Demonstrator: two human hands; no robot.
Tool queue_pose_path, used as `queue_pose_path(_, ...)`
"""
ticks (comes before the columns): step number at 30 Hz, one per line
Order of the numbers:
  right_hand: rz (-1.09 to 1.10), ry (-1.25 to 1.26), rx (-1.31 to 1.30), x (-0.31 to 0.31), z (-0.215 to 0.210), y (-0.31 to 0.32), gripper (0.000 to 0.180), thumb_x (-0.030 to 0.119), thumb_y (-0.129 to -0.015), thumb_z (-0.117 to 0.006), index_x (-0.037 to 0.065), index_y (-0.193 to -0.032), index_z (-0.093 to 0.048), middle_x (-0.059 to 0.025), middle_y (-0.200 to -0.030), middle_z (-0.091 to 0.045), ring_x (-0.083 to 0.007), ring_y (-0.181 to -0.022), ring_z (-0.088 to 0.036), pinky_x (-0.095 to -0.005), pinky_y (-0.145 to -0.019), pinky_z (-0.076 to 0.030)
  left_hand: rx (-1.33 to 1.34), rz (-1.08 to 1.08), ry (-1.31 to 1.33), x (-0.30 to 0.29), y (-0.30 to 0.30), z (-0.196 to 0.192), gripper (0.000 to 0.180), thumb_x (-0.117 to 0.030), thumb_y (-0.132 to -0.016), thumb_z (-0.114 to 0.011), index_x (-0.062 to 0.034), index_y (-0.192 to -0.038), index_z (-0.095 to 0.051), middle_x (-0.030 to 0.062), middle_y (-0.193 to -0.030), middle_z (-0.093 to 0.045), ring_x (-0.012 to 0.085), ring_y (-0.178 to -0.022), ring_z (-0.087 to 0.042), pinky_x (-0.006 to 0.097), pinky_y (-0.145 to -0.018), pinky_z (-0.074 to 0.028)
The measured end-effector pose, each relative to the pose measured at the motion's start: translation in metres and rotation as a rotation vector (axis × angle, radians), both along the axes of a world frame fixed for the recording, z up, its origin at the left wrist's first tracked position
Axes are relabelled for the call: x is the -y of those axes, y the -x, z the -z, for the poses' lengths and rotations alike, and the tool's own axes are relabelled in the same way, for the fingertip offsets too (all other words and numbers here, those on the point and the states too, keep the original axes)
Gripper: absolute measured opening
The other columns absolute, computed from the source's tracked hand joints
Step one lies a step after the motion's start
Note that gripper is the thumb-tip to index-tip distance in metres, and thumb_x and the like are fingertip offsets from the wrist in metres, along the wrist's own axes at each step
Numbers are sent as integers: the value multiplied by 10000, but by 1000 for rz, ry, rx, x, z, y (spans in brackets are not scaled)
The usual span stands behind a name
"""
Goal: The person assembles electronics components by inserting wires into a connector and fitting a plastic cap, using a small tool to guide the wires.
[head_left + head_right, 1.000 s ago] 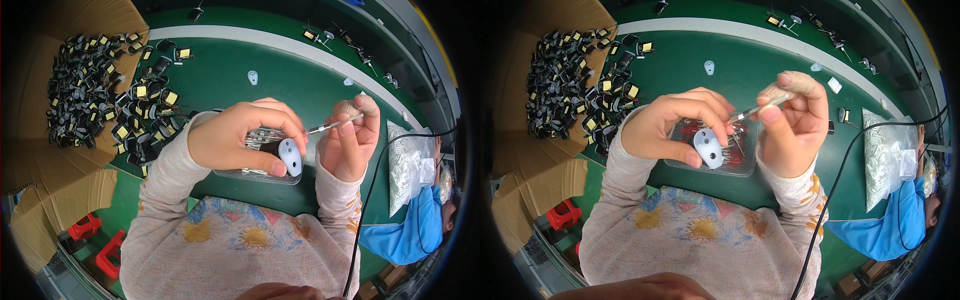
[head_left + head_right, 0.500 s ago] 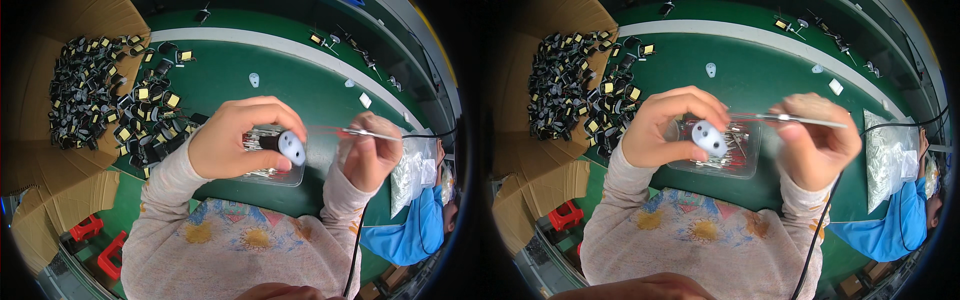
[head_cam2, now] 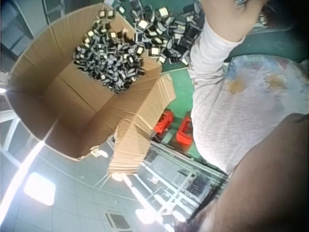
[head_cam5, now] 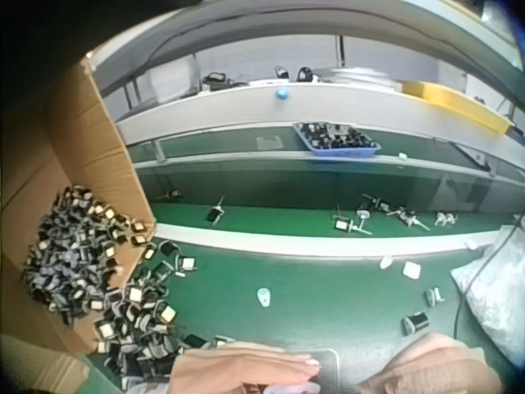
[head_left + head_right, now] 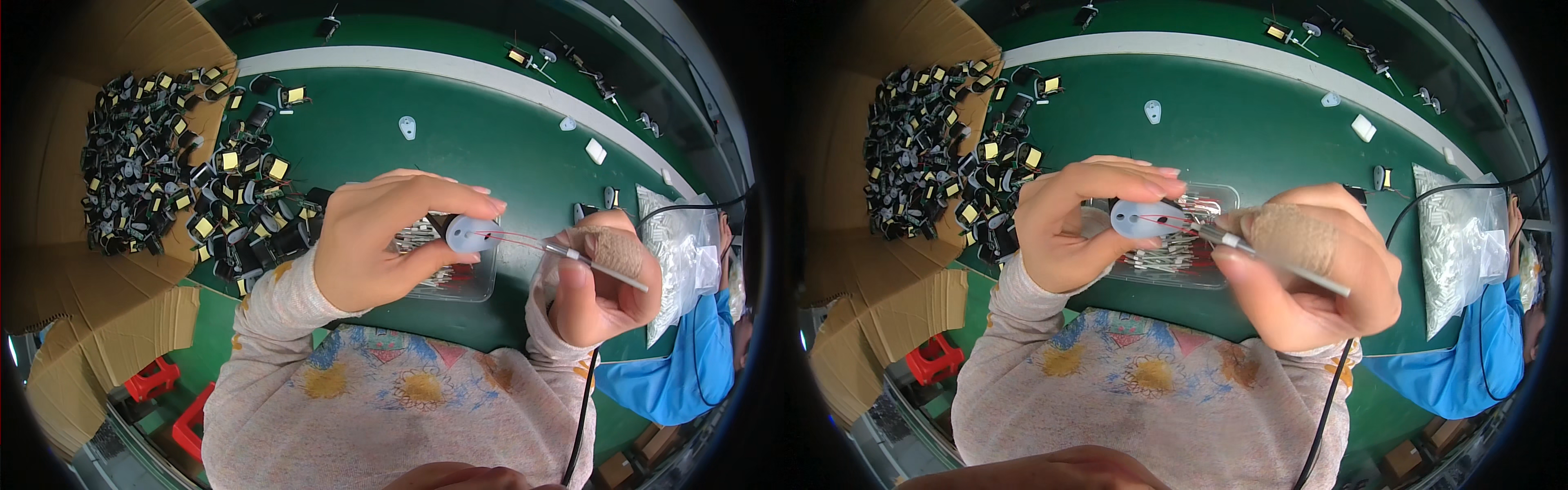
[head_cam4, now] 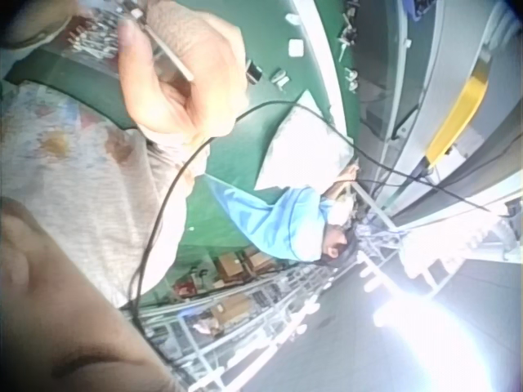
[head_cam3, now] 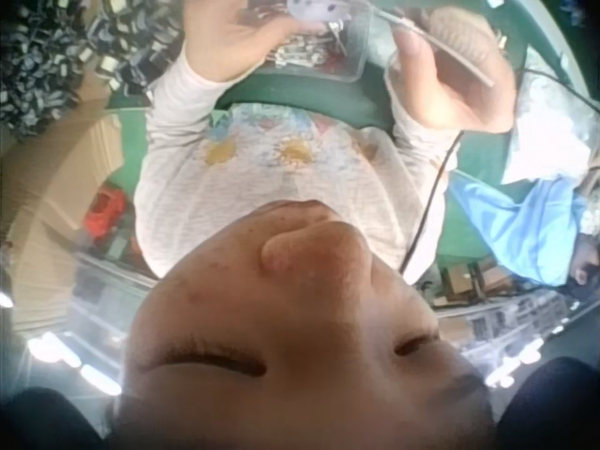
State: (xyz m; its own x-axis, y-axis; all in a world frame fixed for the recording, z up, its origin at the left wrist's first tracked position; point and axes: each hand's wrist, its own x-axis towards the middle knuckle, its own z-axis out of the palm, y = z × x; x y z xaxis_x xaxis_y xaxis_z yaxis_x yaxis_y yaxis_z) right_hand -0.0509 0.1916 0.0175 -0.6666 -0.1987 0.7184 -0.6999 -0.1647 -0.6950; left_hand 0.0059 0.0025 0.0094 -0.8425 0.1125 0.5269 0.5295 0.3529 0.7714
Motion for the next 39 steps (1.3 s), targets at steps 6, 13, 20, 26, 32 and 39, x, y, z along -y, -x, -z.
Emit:
queue_pose_path(6, 28, -75, -130, 0, -3, -4, 236, -59, -500, -756, -63, -705, -639, -135, -661, -640, -241, -555, -589, -284, -500, -472, -49, -68, 66, -1, -1, 1, 291, 12, -653, -733, 24, -919, -615, 171, -918, -675, 282, -901, -657, 365, -811, -512)
queue_pose_path(13, 15, -394, -490, -6, -18, -6, 269, -85, -596, -684, -83, -829, -549, -202, -676, -615, -248, -529, -560, -301, -456, -437, -129, -180, 207, -2, -2, 0, 253, -26, -673, -735, -8, -902, -628, 130, -906, -688, 264, -899, -663, 384, -856, -459)
queue_pose_path(20, -48, -424, -456, -7, -17, -7, 345, -107, -526, -703, -85, -845, -573, -191, -722, -630, -256, -547, -566, -305, -466, -450, -139, -248, 300, -2, -5, 2, 257, -40, -670, -743, -26, -899, -628, 104, -906, -693, 247, -901, -665, 386, -877, -422)
queue_pose_path(26, 10, -377, -509, -6, -14, -13, 382, -93, -470, -723, -74, -826, -586, -175, -735, -635, -265, -578, -584, -305, -478, -464, -124, -250, 269, -4, -5, 0, 288, -45, -651, -764, -28, -901, -621, 105, -903, -693, 240, -898, -666, 402, -883, -411)
queue_pose_path(32, -28, -370, -476, -7, -15, -13, 400, -84, -449, -727, -68, -826, -591, -167, -736, -636, -268, -589, -590, -300, -485, -466, -144, -233, 279, -3, -6, -1, 315, -43, -656, -766, -35, -926, -603, 114, -905, -692, 245, -901, -666, 415, -890, -406)
queue_pose_path(39, -50, -382, -467, -9, -16, -12, 432, -79, -442, -735, -68, -851, -597, -160, -749, -637, -272, -616, -599, -295, -498, -469, -153, -222, 274, -3, -7, -2, 323, -46, -654, -772, -39, -921, -590, 120, -899, -691, 259, -898, -666, 430, -898, -402)
